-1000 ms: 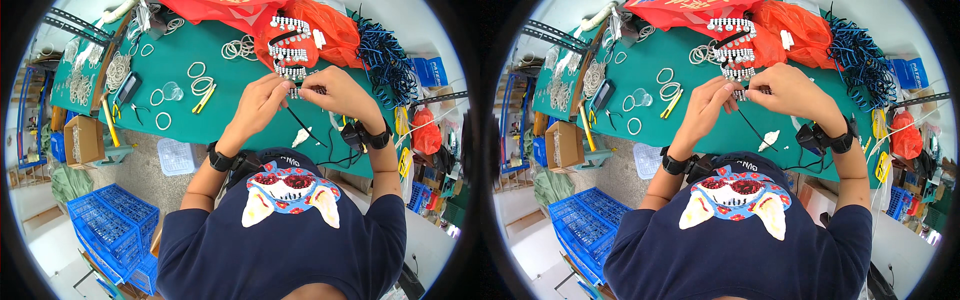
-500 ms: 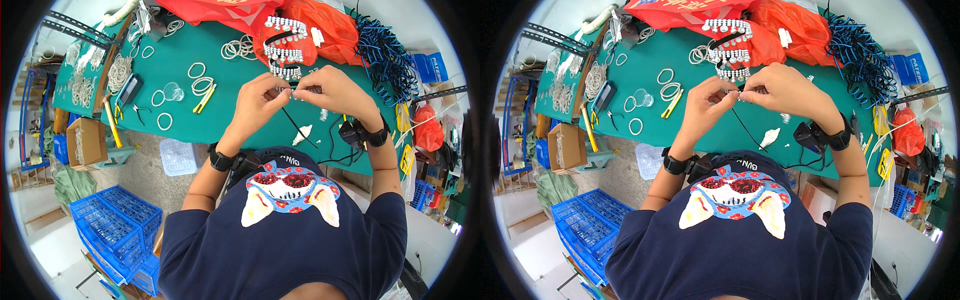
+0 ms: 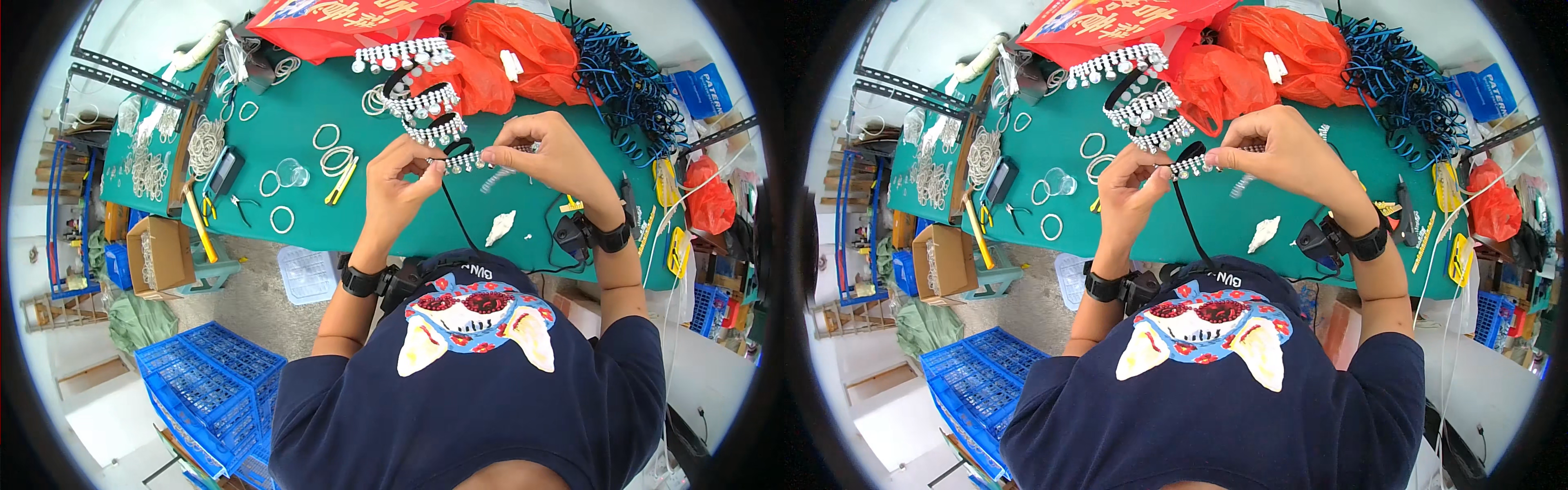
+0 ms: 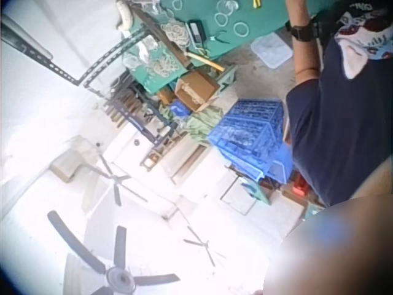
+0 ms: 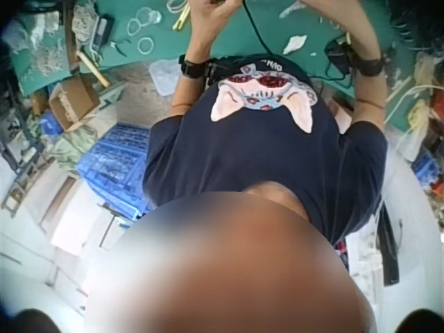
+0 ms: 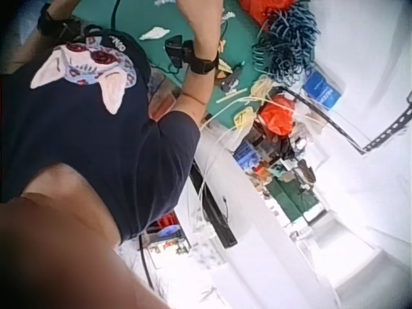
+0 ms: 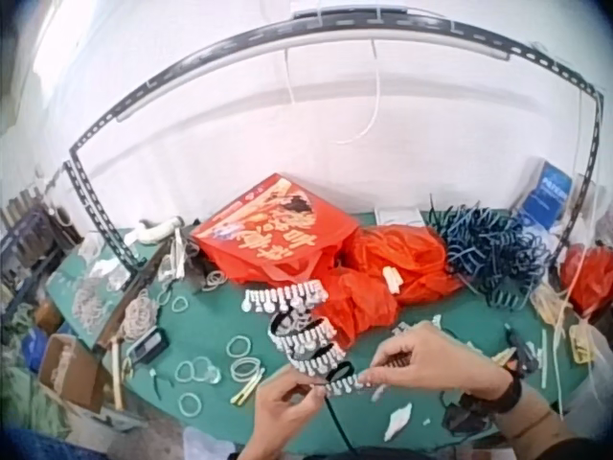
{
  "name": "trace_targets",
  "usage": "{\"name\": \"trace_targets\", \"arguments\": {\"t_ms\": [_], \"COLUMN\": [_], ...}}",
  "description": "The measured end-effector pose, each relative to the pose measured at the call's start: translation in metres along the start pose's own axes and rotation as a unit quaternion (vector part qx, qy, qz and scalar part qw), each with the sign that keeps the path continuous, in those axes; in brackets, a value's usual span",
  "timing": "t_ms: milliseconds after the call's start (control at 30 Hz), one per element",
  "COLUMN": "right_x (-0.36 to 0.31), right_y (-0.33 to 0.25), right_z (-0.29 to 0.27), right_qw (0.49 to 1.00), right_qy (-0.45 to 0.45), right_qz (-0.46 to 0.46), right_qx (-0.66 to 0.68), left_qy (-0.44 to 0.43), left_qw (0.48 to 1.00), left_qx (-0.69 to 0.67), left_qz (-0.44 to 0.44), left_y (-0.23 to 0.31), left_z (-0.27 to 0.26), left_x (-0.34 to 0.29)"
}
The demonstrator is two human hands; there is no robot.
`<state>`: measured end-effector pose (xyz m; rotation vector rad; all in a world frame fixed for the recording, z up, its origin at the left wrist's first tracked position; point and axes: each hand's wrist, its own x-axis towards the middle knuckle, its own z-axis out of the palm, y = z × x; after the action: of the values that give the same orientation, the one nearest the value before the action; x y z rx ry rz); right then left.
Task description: Attaching decorative beads or studs to black straps using hands and pliers, and preparing to use a hot glue gun.
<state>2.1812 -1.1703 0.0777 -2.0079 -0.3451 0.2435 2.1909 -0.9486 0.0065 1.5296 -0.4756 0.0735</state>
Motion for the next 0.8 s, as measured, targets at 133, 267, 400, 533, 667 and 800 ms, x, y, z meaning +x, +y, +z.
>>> {"name": "trace_targets", "arguments": {"t_ms": [133,267,400,533,667,800], "right_x": [-0.001,0.000,0.001,0.001,-0.001,-0.001], "right_y": [-0.005,-0.009,-0.004,0.001,-0.003,0.017], "right_z": [-0.002,0.001,0.004,0.009,0.019,0.025], "right_qw": [0.999,1.000,1.000,1.000,0.999,0.991], "right_qy": [-0.011,-0.009,-0.008,0.004,0.038,-0.033], "right_qz": [0.037,0.005,-0.001,-0.028,-0.008,0.038], "right_qx": [-0.016,-0.002,0.001,-0.008,0.012,0.121], "left_qy": [-0.007,-0.011,-0.020,-0.027,-0.041,-0.087], "left_qw": [1.000,1.000,0.998,0.996,0.981,0.971], "left_qx": [-0.010,-0.022,-0.052,-0.083,-0.184,-0.181], "left_qz": [-0.003,-0.013,-0.017,-0.015,-0.055,-0.126], "left_y": [0.005,0.008,0.006,0.004,-0.012,-0.013], "left_z": [-0.001,-0.003,-0.004,-0.005,-0.008,-0.009], "left_x": [-0.001,-0.003,-0.005,-0.006,-0.010,-0.004]}}
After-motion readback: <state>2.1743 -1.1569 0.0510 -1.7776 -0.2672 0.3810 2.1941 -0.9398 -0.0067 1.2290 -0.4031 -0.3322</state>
